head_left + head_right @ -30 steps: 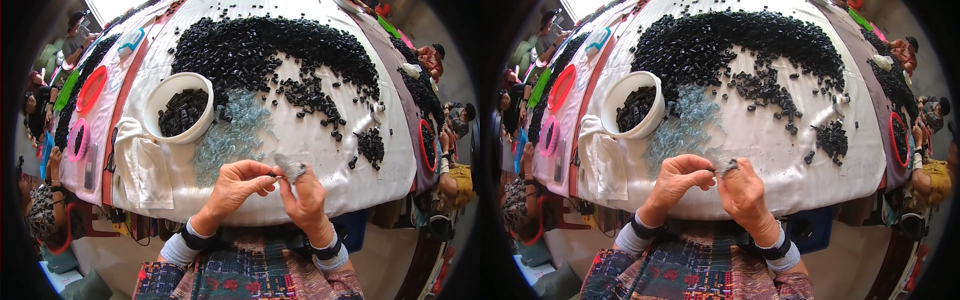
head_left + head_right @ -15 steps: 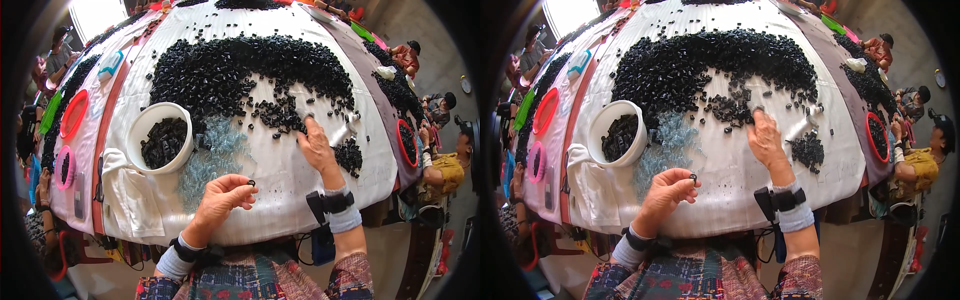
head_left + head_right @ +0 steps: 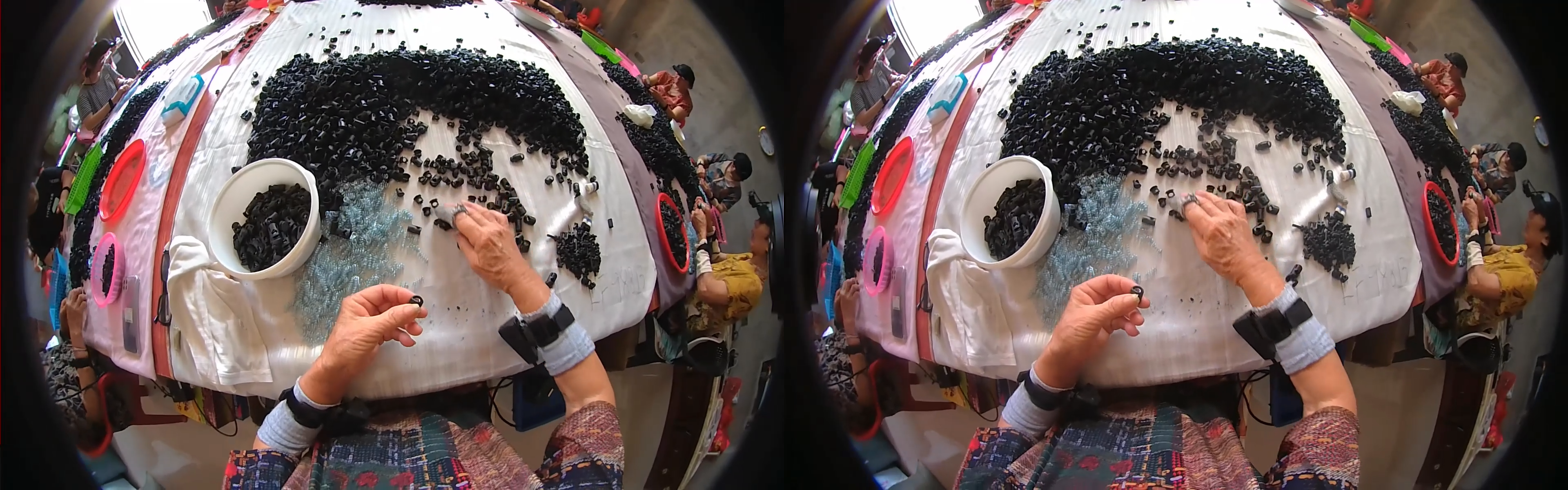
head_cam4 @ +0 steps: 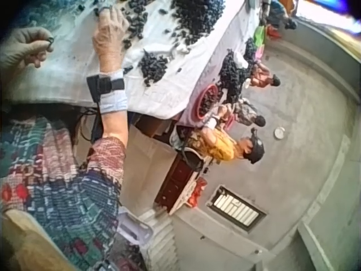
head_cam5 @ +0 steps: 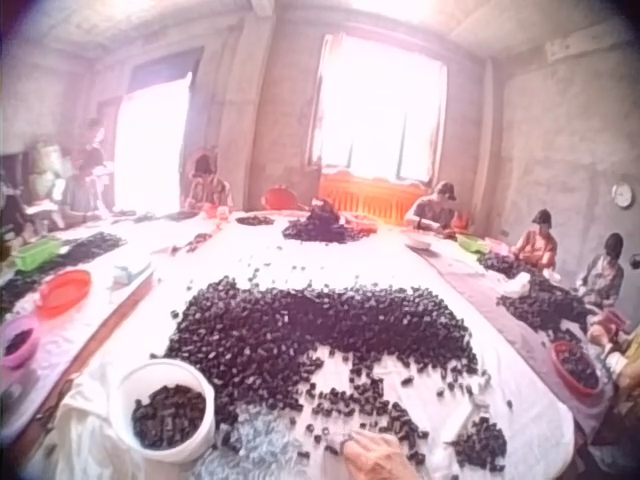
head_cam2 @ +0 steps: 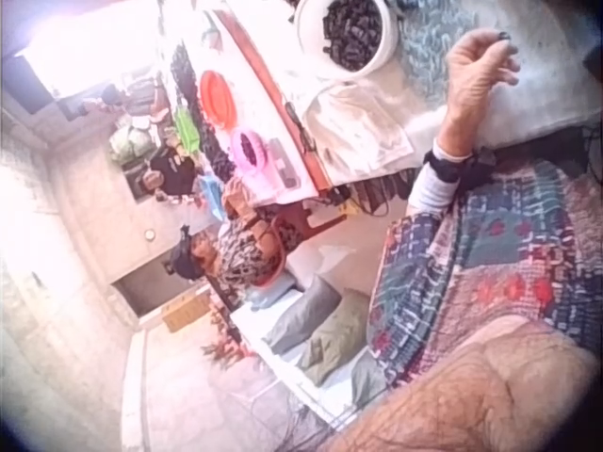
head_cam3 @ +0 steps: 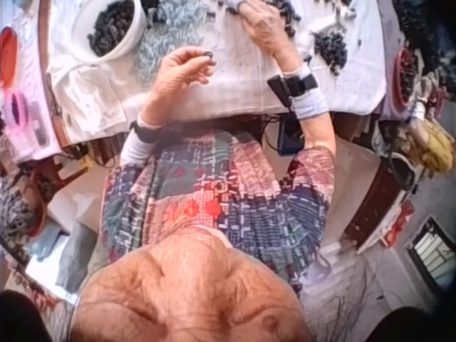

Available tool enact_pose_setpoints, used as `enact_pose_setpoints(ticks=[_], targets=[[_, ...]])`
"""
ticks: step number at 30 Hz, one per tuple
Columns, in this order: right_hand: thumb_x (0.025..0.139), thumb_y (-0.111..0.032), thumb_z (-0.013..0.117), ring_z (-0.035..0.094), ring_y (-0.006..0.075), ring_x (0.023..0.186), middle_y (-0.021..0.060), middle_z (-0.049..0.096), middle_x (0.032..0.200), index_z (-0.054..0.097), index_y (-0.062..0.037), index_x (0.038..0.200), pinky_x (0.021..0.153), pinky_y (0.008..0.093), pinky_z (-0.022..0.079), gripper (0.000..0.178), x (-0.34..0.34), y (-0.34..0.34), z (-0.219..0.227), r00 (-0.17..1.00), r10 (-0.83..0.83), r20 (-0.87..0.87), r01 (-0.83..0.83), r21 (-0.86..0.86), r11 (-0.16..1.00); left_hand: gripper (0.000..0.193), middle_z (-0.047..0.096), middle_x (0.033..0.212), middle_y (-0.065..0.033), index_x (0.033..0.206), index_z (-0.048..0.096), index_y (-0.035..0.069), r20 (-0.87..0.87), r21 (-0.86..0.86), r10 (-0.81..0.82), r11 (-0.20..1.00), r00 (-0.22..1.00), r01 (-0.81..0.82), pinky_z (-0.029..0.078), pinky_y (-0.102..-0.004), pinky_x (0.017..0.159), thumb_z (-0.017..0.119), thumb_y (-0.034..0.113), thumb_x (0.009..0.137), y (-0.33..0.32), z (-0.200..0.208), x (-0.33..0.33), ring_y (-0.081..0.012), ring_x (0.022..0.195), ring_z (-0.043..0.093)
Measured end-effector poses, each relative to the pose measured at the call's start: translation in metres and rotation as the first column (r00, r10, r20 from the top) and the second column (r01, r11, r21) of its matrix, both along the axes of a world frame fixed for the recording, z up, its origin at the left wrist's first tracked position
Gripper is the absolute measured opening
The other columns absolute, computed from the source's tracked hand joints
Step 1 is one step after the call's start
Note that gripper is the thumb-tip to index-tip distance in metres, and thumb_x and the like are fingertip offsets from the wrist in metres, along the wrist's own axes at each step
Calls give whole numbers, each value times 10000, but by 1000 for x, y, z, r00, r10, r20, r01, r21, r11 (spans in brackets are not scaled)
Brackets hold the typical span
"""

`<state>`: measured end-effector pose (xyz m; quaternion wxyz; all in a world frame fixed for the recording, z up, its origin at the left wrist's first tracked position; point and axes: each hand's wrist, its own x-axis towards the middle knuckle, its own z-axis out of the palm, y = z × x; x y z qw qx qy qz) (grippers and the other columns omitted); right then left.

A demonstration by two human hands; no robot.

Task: Inspecting and sorting small black plastic shoe components at a workshop table.

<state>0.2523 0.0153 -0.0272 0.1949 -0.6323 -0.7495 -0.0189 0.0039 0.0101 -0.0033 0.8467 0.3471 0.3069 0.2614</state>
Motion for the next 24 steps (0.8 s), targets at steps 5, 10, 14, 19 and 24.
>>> enact_pose_setpoints(ticks=[5, 10, 14, 19, 24], targets=[[795, -25, 530, 491, 250, 1188, 98, 601, 1157, 575, -52, 1118, 952, 380, 344, 327, -9, -45, 8, 992, 117, -50, -116, 10, 993, 154, 656, 881, -102, 974, 599, 21, -47, -1, -67, 998, 997, 67, 537, -252, 604, 642, 92, 843, -7, -2, -4, -138, 712, 636], [758, 61, 532, 523, 265, 1156, 105, 621, 1119, 590, -35, 1124, 914, 375, 398, 383, -16, -77, 17, 964, 118, -238, -109, 51, 993, 174, 663, 881, -87, 970, 596, -5, -96, 35, -130, 990, 987, 134, 534, -233, 610, 645, 107, 846, -11, 1, -7, -139, 736, 644], [732, 115, 526, 579, 290, 992, 113, 641, 1030, 594, -11, 1094, 801, 360, 464, 389, -8, -89, 10, 842, -49, -538, 121, 99, 988, 150, 661, 869, -93, 950, 604, 10, -109, 41, -124, 991, 986, 130, 539, -245, 596, 654, 85, 830, -14, 0, -6, -130, 702, 636], [736, 112, 529, 576, 299, 829, 115, 646, 920, 595, 6, 1014, 728, 365, 472, 305, -8, -84, 4, 882, -63, -466, 174, 198, 965, 151, 661, 867, -91, 949, 603, 10, -135, 28, -117, 992, 984, 122, 537, -246, 593, 657, 81, 827, -17, 2, -3, -130, 700, 633], [726, 83, 539, 564, 351, 843, 163, 604, 839, 585, 17, 934, 734, 391, 471, 224, -20, -70, 7, 942, 71, -329, -21, 152, 988, 153, 659, 869, -93, 951, 601, 14, -116, 15, -101, 995, 988, 104, 533, -260, 614, 660, 81, 827, -19, -3, -3, -135, 706, 630]])
